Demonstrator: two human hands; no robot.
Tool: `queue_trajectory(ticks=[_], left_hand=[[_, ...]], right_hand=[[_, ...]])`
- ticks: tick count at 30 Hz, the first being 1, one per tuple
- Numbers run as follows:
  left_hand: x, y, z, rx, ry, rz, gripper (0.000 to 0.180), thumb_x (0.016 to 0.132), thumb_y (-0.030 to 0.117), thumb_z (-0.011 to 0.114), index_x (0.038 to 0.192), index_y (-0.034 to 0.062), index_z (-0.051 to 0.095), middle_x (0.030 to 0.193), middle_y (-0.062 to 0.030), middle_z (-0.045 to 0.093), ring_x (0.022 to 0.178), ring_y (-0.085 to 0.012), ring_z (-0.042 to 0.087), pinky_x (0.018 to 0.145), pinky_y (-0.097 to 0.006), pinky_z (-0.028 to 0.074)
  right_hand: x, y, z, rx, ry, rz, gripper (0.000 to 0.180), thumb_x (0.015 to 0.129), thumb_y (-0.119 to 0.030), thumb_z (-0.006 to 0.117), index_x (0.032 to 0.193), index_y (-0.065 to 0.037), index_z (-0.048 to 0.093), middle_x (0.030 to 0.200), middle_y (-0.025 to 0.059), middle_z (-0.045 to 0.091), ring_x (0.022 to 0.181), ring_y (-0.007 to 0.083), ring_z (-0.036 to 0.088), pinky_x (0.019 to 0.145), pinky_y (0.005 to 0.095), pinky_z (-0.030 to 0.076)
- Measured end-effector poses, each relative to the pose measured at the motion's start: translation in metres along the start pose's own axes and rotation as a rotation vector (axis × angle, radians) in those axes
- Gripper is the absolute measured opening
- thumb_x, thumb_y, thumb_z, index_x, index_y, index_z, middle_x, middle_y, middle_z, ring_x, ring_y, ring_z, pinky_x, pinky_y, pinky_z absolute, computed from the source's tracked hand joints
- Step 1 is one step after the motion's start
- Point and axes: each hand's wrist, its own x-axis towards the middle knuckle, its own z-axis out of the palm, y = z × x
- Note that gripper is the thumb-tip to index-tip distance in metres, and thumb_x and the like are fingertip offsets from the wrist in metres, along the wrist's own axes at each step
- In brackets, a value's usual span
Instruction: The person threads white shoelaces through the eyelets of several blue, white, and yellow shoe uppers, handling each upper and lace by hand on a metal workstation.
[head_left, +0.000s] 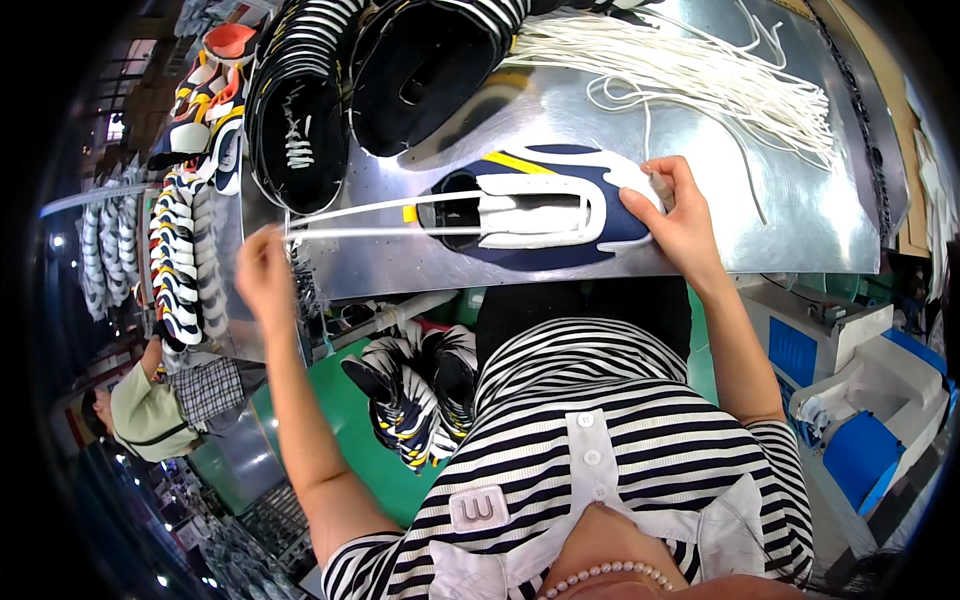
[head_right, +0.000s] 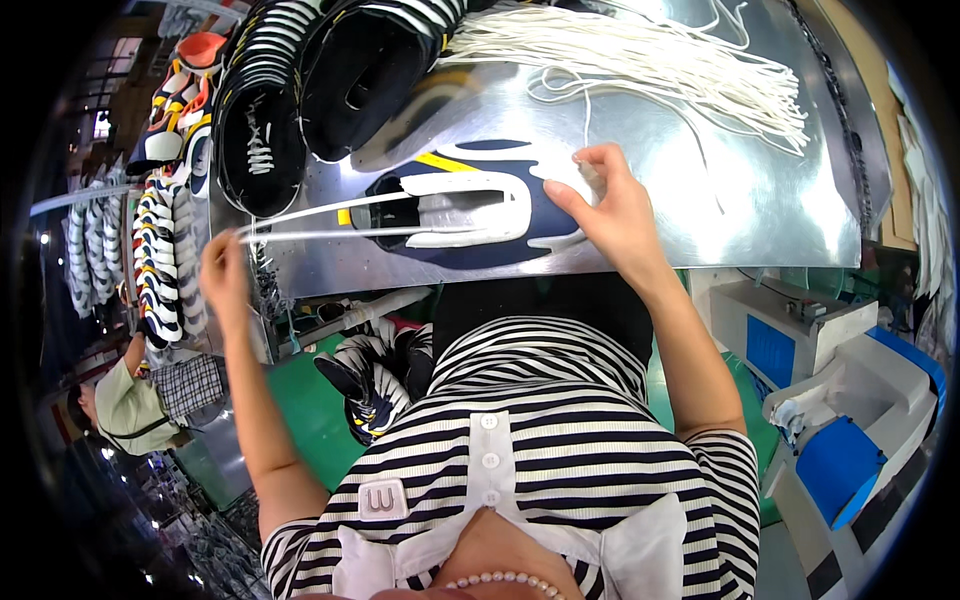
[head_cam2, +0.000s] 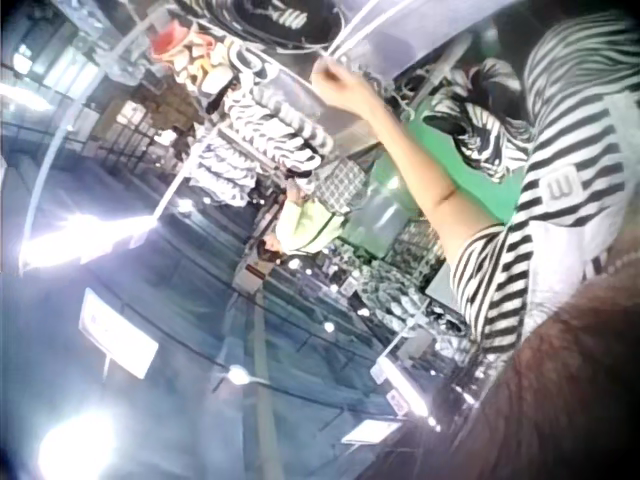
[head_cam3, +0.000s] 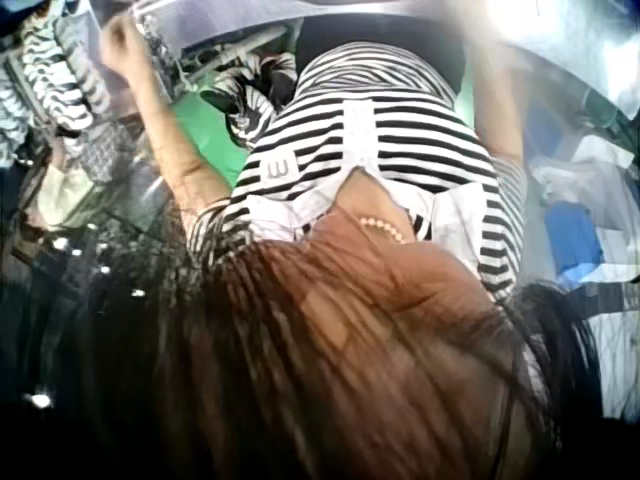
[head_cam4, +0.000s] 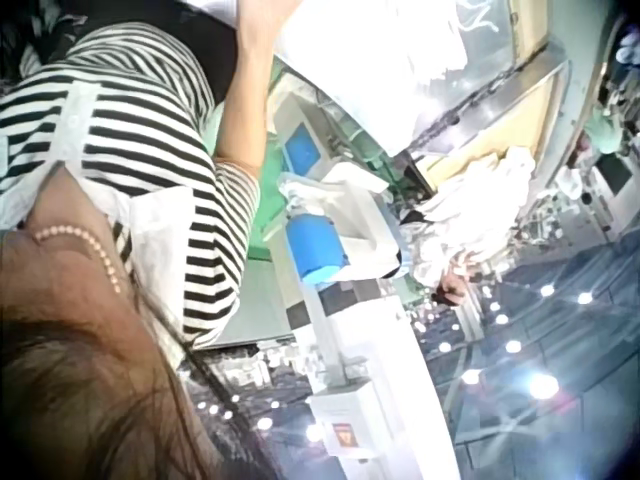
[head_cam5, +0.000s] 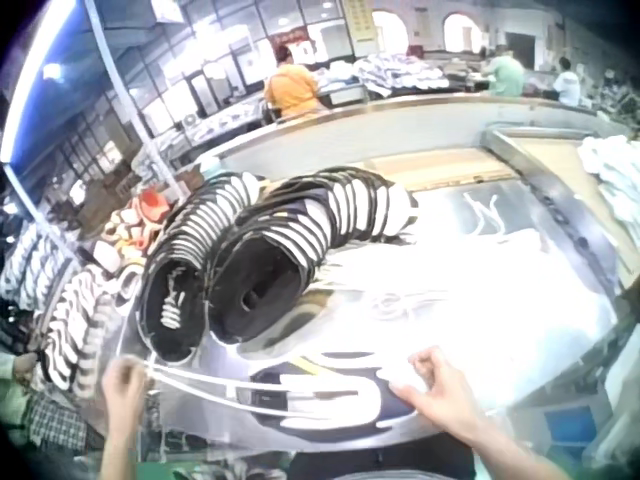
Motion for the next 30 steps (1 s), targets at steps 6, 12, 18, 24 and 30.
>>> queue_trajectory(ticks=[6, 12, 18, 24, 30], left_hand=[[-0.03, 0.196, 0.062, -0.621, -0.605, 0.61, 0.006, 0.081, 0.0, 0.067, 0.087, 0.0018, 0.065, 0.114, -0.0156, 0.066, 0.105, -0.0281, 0.06, 0.089, -0.035, 0.047], [-0.027, 0.204, 0.106, -0.349, -0.369, 0.706, 0.01, 0.079, -0.001, 0.071, 0.087, 0.0009, 0.066, 0.116, -0.0146, 0.066, 0.104, -0.0267, 0.059, 0.087, -0.034, 0.047], [-0.038, 0.211, 0.143, -0.497, -0.428, 0.553, 0.017, 0.08, 0.002, 0.073, 0.095, 0.0012, 0.066, 0.11, -0.0104, 0.067, 0.098, -0.0231, 0.059, 0.076, -0.031, 0.046], [-0.05, 0.166, 0.119, -0.274, -0.784, 0.223, 0.039, 0.091, 0.029, 0.068, 0.115, -0.0018, 0.063, 0.102, -0.013, 0.066, 0.095, -0.0281, 0.062, 0.087, -0.037, 0.047], [-0.028, 0.173, 0.155, -0.653, -1.232, -0.706, 0.05, 0.093, 0.045, 0.065, 0.118, 0.0026, 0.065, 0.097, -0.0073, 0.068, 0.088, -0.0162, 0.063, 0.081, -0.028, 0.05]], right_hand=[[0.014, -0.022, -0.007, -0.444, 0.12, -0.27, 0.042, 0.081, -0.034, 0.077, 0.107, -0.004, 0.065, 0.094, 0.0141, 0.07, 0.087, 0.0285, 0.069, 0.077, 0.035, 0.053], [0.003, -0.041, -0.015, 0.391, -0.048, -0.033, 0.019, 0.088, -0.005, 0.069, 0.107, 0.0, 0.069, 0.096, 0.0015, 0.07, 0.085, 0.0089, 0.063, 0.076, 0.0226, 0.051], [0.012, -0.051, 0.037, 0.562, -0.164, 0.048, 0.022, 0.088, -0.013, 0.072, 0.107, -0.001, 0.07, 0.086, 0.0015, 0.069, 0.078, 0.0059, 0.06, 0.069, 0.0224, 0.047], [0.014, -0.039, 0.043, 0.534, -0.114, 0.148, 0.027, 0.086, -0.01, 0.073, 0.109, 0.001, 0.064, 0.085, 0.0079, 0.072, 0.073, 0.0069, 0.062, 0.066, 0.0211, 0.048], [0.014, -0.044, 0.048, 0.317, -0.193, 0.199, 0.045, 0.083, -0.013, 0.075, 0.122, -0.001, 0.056, 0.092, 0.0168, 0.072, 0.08, 0.0228, 0.071, 0.072, 0.0326, 0.054]])
